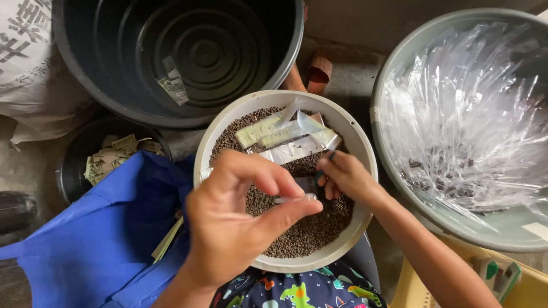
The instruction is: Sorting and retrieving small sealed packets from a large bowl of pellets, occasionally using a small tool to assist in moving items.
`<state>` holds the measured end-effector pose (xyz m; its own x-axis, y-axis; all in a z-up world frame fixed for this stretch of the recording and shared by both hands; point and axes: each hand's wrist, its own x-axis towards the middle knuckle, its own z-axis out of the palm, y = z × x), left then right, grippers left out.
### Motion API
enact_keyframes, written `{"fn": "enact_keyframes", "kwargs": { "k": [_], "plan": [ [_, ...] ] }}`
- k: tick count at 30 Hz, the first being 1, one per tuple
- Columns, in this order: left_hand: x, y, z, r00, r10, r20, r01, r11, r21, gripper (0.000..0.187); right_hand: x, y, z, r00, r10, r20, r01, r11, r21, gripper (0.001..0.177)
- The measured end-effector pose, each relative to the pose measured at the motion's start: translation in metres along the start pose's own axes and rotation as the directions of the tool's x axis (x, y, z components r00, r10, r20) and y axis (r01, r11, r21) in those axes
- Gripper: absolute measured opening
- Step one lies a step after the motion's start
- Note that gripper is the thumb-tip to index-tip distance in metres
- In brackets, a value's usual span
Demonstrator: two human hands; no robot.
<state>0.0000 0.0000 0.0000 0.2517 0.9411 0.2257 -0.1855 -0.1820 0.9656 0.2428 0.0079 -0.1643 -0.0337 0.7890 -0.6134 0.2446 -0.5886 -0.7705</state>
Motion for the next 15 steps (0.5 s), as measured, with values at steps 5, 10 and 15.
{"fn": "enact_keyframes", "kwargs": {
  "k": [5, 10, 15],
  "plan": [
    [-0.023, -0.058, 0.012, 0.987, -0.148, 0.059, 0.139, 0.981, 0.133, 0.024, -0.026, -0.011, -0.02, 0.989, -0.149, 0.016, 0.119, 0.846, 0.519, 0.027],
    [-0.032, -0.079, 0.033, 0.975, -0.208, 0.085, 0.187, 0.96, 0.208, 0.021, -0.075, -0.057, -0.023, 0.935, -0.347, -0.076, 0.346, 0.84, 0.418, 0.024],
    [-0.019, -0.078, 0.037, 0.991, -0.095, 0.091, 0.074, 0.975, 0.212, 0.033, -0.097, -0.073, -0.025, 0.683, -0.729, 0.035, 0.726, 0.684, 0.073, 0.016]
  ]
}}
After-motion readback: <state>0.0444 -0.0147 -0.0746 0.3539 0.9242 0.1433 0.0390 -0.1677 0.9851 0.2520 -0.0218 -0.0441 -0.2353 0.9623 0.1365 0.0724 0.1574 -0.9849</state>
